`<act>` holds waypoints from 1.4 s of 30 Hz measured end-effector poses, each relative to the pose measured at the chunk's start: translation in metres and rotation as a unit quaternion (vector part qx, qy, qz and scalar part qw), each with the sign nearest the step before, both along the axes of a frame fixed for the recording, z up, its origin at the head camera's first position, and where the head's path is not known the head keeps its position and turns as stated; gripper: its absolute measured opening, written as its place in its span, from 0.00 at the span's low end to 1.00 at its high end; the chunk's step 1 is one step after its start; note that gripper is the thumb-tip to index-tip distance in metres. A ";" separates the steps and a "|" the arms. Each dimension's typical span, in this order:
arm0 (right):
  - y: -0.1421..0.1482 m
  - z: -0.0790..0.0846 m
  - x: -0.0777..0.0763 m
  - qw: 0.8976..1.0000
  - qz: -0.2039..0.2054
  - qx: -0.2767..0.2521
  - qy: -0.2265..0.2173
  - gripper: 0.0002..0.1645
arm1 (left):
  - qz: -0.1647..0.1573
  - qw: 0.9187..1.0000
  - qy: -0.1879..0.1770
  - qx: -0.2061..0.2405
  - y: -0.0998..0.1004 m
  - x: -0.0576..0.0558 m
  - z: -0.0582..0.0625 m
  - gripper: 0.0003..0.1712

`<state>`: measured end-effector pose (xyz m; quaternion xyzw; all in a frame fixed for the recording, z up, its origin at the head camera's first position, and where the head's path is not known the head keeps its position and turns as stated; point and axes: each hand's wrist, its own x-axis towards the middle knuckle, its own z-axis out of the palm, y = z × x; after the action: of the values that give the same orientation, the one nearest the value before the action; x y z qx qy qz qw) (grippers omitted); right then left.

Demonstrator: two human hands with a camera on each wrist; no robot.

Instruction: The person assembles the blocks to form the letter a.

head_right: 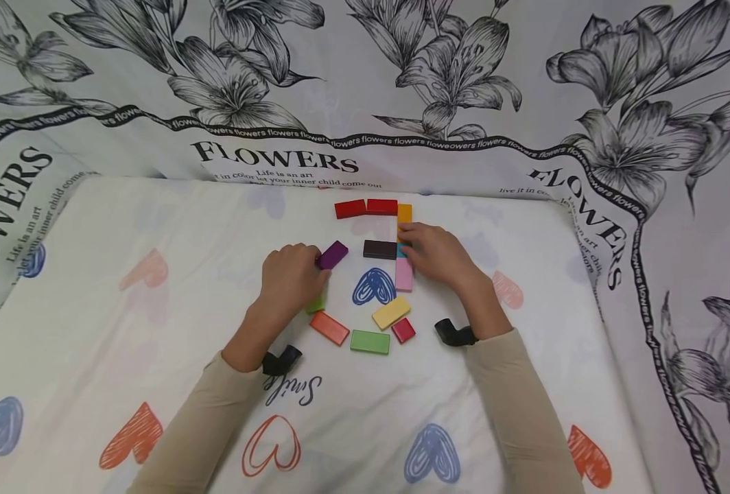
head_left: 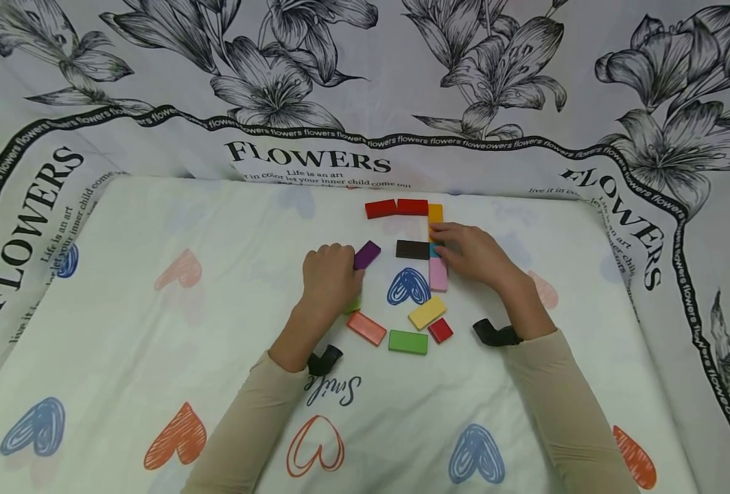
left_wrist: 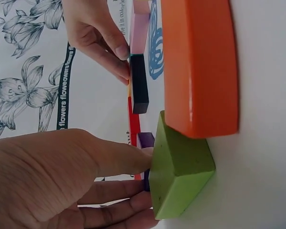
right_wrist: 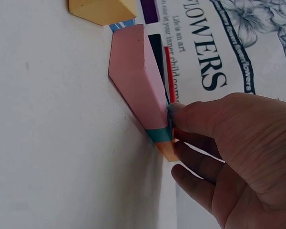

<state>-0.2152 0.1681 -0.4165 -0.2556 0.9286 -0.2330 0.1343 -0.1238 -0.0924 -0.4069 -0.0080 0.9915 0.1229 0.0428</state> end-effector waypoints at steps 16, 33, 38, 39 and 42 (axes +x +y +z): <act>0.002 0.000 0.000 1.000 -0.012 0.006 -0.002 0.26 | -0.013 0.999 -0.024 0.046 0.009 -0.021 0.004 0.13; 0.000 0.000 0.000 1.000 -0.005 0.018 0.004 0.27 | -0.037 0.997 -0.044 0.045 0.006 -0.028 0.002 0.14; -0.001 0.001 0.001 1.000 -0.002 0.014 0.007 0.26 | -0.040 0.997 -0.035 0.050 0.005 -0.027 -0.001 0.14; -0.001 0.001 0.001 1.000 -0.001 0.013 0.008 0.26 | -0.040 0.997 -0.034 0.051 0.005 -0.027 -0.001 0.14; -0.002 0.000 0.001 1.000 0.002 0.010 0.005 0.26 | -0.039 0.997 -0.033 0.049 0.004 -0.026 -0.001 0.14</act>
<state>-0.2147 0.1661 -0.4163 -0.2575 0.9311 -0.2217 0.1325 -0.1498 -0.0884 -0.4081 0.0286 0.9818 0.1693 0.0808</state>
